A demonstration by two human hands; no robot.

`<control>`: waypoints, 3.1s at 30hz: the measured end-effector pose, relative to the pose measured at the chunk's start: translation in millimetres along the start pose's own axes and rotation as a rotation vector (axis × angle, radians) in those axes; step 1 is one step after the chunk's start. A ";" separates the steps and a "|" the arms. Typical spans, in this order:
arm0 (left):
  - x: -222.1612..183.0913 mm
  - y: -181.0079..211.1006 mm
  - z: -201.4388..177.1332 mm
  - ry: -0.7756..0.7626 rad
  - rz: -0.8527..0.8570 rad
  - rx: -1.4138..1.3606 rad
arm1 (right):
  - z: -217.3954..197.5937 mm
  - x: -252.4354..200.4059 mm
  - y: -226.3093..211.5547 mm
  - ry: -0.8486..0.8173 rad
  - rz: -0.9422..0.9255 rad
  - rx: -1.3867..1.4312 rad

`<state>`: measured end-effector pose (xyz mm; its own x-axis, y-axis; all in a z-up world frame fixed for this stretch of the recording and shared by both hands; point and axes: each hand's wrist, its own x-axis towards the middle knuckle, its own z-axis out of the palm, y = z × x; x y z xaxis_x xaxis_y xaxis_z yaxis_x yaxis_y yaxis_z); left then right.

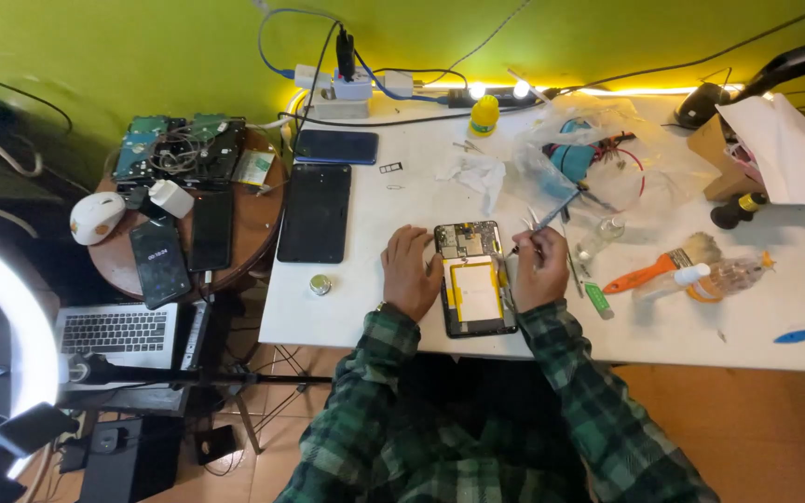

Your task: Disassembling and inspecting the internal components of a tablet device on a repair bench using specialized tools.

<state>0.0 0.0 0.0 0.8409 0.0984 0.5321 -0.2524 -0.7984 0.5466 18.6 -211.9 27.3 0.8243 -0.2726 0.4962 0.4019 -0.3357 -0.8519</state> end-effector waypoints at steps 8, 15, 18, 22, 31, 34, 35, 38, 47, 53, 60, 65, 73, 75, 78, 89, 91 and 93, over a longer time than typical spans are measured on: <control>3.8 9.7 -8.2 -0.027 -0.008 0.068 | -2.5 2.0 6.7 0.079 -0.073 0.180; -1.9 6.6 -4.4 -0.058 0.024 0.109 | -4.5 -1.4 10.4 0.099 -0.119 0.182; -1.5 3.5 -0.1 -0.028 0.031 0.127 | -4.4 -2.1 0.1 0.096 -0.092 0.199; -3.7 0.3 1.0 -0.016 0.019 0.089 | -4.7 -4.6 2.2 0.083 -0.055 0.239; 0.7 -3.0 4.5 -0.006 0.020 0.057 | -5.4 -5.2 -4.7 0.067 0.013 0.312; -0.7 -7.3 5.2 -0.005 0.001 0.067 | -7.1 -7.7 -13.8 0.036 0.070 0.333; -0.6 -6.7 5.4 -0.013 -0.001 0.058 | -8.6 -7.7 -14.8 0.002 0.078 0.335; -0.4 -5.6 5.1 -0.016 -0.014 0.045 | -11.3 -5.2 -24.9 -0.074 0.097 0.322; 0.9 -4.6 2.7 -0.006 -0.033 0.001 | 4.5 15.7 -37.4 -0.157 0.082 0.358; 1.2 -2.7 0.2 0.021 -0.043 -0.038 | -2.8 12.5 -28.6 -0.113 0.167 0.364; 5.9 24.0 -18.2 0.008 0.186 -0.209 | 7.3 0.4 -36.9 -0.114 0.245 0.343; 4.8 23.0 -12.0 -0.045 0.249 -0.291 | 19.3 1.8 -41.5 -0.270 0.258 0.268; 8.3 24.5 -29.6 -0.029 -0.105 -0.426 | -11.1 63.6 47.7 -0.331 -0.514 -0.597; 11.9 33.0 -40.1 -0.144 -0.330 -0.557 | -21.0 72.8 90.1 -0.413 -0.561 -0.772; 14.7 33.3 -40.8 -0.129 -0.385 -0.600 | -25.2 66.6 76.6 -0.415 -0.488 -0.709; 7.6 20.1 -25.6 -0.057 -0.168 -0.476 | -5.0 51.3 -36.0 -0.218 -0.112 0.111; 6.0 17.8 -22.5 -0.063 -0.139 -0.460 | 7.1 39.4 -36.0 -0.213 0.039 0.352; 6.5 16.5 -21.9 -0.062 -0.102 -0.416 | 21.0 27.2 -45.3 -0.166 0.476 0.688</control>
<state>-9.2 0.5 26.7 0.8957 0.1187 0.4285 -0.3270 -0.4774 0.8156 31.1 -185.1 75.9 0.9930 -0.0921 0.0742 0.1062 0.4188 -0.9018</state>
